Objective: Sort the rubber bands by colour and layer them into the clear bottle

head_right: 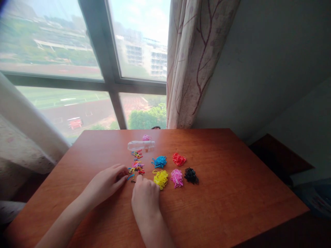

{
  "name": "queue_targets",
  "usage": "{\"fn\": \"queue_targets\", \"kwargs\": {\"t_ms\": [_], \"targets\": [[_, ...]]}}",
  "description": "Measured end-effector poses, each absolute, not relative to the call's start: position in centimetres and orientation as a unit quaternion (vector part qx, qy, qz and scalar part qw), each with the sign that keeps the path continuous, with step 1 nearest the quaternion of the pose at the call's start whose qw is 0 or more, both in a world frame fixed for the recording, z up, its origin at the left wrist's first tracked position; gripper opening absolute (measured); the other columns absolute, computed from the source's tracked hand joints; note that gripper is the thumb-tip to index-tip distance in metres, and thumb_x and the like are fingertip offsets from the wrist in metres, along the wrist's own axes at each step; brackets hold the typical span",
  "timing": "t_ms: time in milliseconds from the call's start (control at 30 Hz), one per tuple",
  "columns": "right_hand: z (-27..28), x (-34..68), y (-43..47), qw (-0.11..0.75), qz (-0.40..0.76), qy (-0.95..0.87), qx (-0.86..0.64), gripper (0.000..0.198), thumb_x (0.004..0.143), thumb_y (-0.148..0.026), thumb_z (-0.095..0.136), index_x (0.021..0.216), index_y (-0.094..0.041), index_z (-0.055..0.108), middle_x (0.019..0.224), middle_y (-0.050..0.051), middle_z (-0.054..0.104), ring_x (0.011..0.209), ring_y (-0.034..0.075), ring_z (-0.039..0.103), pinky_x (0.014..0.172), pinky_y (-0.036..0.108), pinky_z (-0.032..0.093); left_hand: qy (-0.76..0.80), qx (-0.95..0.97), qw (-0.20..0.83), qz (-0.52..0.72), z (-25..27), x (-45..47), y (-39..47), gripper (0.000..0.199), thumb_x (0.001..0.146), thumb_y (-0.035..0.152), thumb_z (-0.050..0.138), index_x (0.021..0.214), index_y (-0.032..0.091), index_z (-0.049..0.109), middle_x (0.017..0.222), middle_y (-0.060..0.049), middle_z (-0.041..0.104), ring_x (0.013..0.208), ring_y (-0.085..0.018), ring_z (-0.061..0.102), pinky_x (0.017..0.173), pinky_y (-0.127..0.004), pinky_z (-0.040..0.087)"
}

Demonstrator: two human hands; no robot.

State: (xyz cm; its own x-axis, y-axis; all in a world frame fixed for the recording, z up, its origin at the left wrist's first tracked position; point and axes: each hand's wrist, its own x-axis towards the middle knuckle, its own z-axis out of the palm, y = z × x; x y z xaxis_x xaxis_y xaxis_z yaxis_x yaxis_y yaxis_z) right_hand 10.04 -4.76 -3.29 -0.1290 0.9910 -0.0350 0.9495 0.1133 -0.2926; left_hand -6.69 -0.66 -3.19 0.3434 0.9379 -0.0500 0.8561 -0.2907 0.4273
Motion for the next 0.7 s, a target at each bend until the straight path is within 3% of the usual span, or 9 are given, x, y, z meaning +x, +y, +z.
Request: {"fn": "queue_targets", "kwargs": {"t_ms": [333,533,700], "targets": [[-4.0,17.8,-6.9,0.285,0.104,-0.664,-0.684,0.016,0.091,-0.025,0.052,0.084,-0.024,0.067,0.062,-0.001,0.066,0.055,0.015,0.06,0.055,0.024,0.03,0.564,0.796,0.208,0.074,-2.2,-6.4,-0.7,0.016,0.09,0.03,0.046,0.09,0.024,0.061,0.095,-0.003,0.065,0.082,-0.019,0.062,0.071,-0.027,0.042],[-5.0,26.0,-7.3,0.304,0.05,-0.571,-0.761,0.029,0.089,-0.044,0.047,0.084,-0.024,0.067,0.058,0.0,0.062,0.055,0.018,0.058,0.055,0.026,0.032,0.562,0.798,0.205,0.076,-2.6,-6.4,-0.9,0.011,0.088,0.03,0.05,0.087,0.024,0.058,0.095,-0.002,0.065,0.081,-0.019,0.062,0.069,-0.027,0.04],[-6.0,30.2,-7.3,0.267,0.045,-0.503,-0.821,0.03,0.085,-0.049,0.047,0.084,-0.025,0.065,0.064,0.002,0.067,0.062,0.021,0.06,0.056,0.027,0.033,0.561,0.799,0.203,0.077,-3.0,-6.3,-0.7,0.011,0.088,0.03,0.05,0.085,0.023,0.058,0.093,-0.002,0.065,0.081,-0.019,0.061,0.068,-0.027,0.04]]}}
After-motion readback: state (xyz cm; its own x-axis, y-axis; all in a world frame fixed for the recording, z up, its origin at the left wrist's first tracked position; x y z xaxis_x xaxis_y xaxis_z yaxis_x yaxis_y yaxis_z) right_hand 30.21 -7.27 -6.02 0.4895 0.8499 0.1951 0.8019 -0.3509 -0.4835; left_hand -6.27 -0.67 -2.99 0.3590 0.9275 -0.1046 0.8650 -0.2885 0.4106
